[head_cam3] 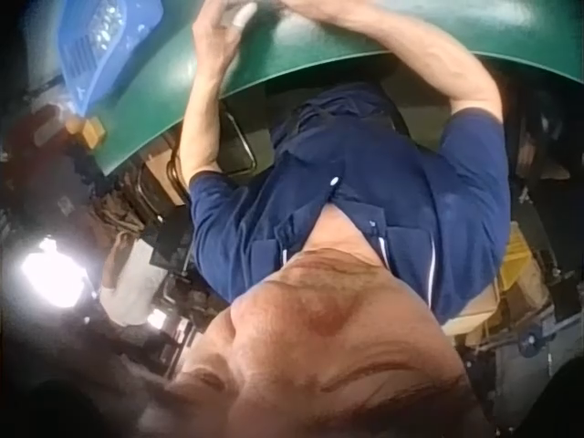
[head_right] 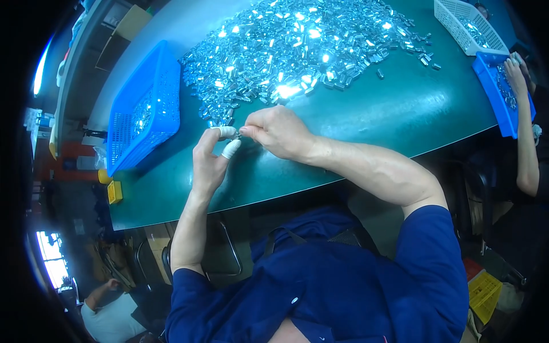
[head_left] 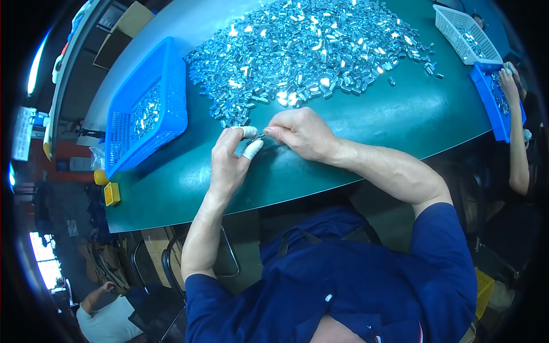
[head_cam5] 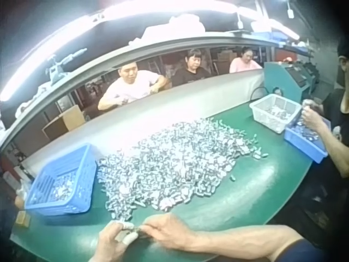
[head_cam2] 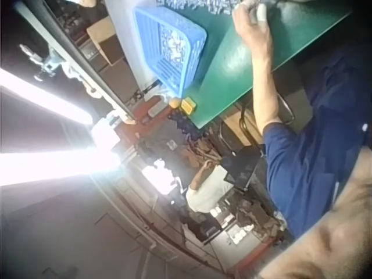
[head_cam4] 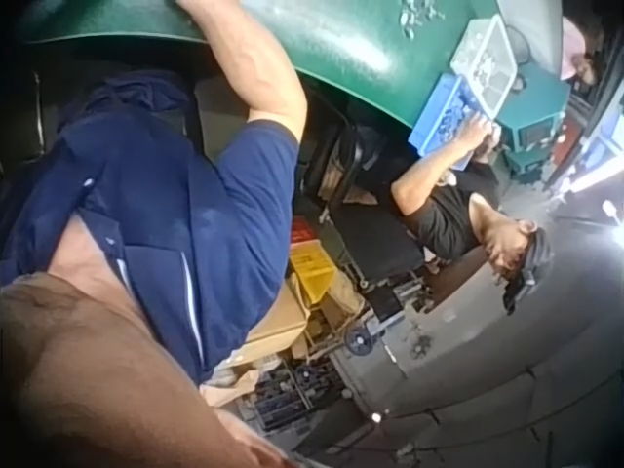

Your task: Picking small silver metal components from a large pile and placing them into a blue plastic bin.

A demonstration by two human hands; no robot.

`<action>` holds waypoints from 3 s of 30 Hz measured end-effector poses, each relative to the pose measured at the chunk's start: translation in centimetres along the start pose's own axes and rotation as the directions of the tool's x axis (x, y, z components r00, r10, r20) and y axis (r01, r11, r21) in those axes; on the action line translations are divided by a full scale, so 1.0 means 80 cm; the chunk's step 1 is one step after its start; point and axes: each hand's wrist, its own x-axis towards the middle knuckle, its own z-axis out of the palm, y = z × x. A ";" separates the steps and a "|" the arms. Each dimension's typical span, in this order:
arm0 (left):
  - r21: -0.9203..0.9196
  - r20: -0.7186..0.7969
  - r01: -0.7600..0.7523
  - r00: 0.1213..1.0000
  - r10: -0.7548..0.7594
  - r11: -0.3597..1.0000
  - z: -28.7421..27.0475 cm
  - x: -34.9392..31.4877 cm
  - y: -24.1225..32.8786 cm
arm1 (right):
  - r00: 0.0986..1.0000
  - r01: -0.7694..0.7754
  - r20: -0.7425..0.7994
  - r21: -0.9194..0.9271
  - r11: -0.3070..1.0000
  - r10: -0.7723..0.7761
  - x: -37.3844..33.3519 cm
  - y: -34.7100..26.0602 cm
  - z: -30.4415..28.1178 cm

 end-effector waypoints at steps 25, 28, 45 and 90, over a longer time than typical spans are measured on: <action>0.546 -0.326 0.052 0.933 0.154 0.836 -0.149 0.011 -0.064 | 0.959 -0.280 0.048 0.292 0.915 0.279 0.008 -0.003 -0.008; 0.685 -0.376 0.057 0.881 0.286 0.726 -0.171 0.034 -0.059 | 0.970 -0.241 0.050 0.277 0.930 0.237 0.006 -0.005 -0.008; 0.169 -0.072 0.159 0.986 -0.149 0.973 -0.030 -0.012 -0.056 | 0.977 -0.210 0.022 0.229 0.951 0.211 0.001 0.004 -0.006; -0.339 -0.180 0.077 0.973 -0.145 0.938 0.027 -0.067 -0.017 | 0.982 -0.145 0.120 0.013 0.989 0.143 -0.013 -0.017 0.020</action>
